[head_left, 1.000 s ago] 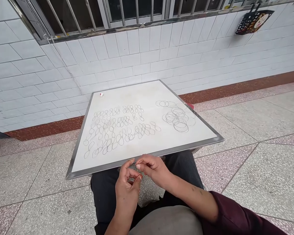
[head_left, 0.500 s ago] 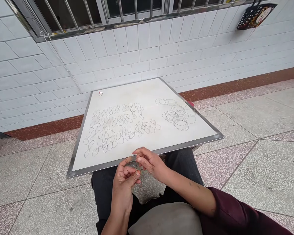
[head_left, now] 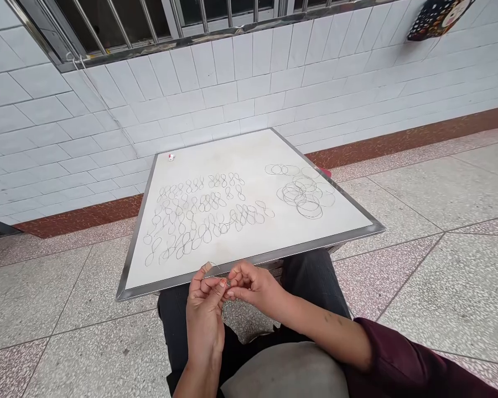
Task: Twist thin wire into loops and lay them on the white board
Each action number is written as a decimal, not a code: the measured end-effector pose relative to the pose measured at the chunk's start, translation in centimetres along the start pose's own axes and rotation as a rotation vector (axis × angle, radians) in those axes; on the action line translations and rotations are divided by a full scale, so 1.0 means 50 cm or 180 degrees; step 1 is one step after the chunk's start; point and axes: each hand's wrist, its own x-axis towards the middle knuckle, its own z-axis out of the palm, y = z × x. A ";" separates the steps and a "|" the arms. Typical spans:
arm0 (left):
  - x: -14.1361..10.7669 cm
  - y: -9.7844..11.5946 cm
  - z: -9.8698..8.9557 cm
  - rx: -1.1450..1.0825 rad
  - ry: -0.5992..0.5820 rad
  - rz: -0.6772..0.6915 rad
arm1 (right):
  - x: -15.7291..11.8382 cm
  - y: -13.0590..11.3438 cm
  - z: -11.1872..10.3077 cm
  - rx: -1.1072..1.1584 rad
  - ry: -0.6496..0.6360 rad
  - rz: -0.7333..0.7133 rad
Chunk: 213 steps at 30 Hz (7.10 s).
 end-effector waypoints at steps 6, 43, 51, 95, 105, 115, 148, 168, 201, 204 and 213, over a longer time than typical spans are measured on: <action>0.003 -0.002 0.000 -0.0087 0.0291 0.0107 | -0.009 -0.005 0.018 -0.0562 0.0061 -0.0123; 0.020 -0.027 -0.012 0.0114 0.0029 0.0160 | -0.013 0.042 0.000 -0.0945 0.0085 -0.0482; 0.029 -0.031 -0.018 0.0029 0.0127 -0.0036 | -0.012 0.064 -0.007 -0.0881 0.0115 -0.0494; 0.042 -0.031 -0.006 -0.0159 -0.0014 -0.0144 | 0.004 0.042 -0.018 -0.1248 0.0865 -0.0933; 0.038 -0.017 -0.004 -0.0271 0.0061 -0.0306 | -0.006 0.028 -0.021 -0.1536 0.0740 -0.0923; 0.028 -0.005 -0.004 0.0019 -0.0163 -0.0277 | -0.005 0.005 -0.031 -0.1368 0.0532 -0.0903; 0.029 -0.041 0.000 -0.0024 0.0138 -0.0189 | 0.018 0.036 -0.020 0.0796 0.0607 0.0407; 0.022 -0.048 -0.003 0.0514 0.0151 0.0107 | -0.001 0.014 -0.022 -0.1146 0.0724 -0.0438; 0.016 -0.029 -0.010 0.0274 -0.0192 -0.0222 | -0.002 0.019 -0.005 0.0854 0.0511 0.0366; 0.018 -0.027 -0.012 0.0303 -0.0214 -0.0268 | -0.004 0.024 0.000 0.0915 0.0562 0.0344; 0.019 -0.032 -0.010 0.0285 -0.0212 -0.0288 | -0.005 0.038 0.013 0.0886 0.0835 0.0324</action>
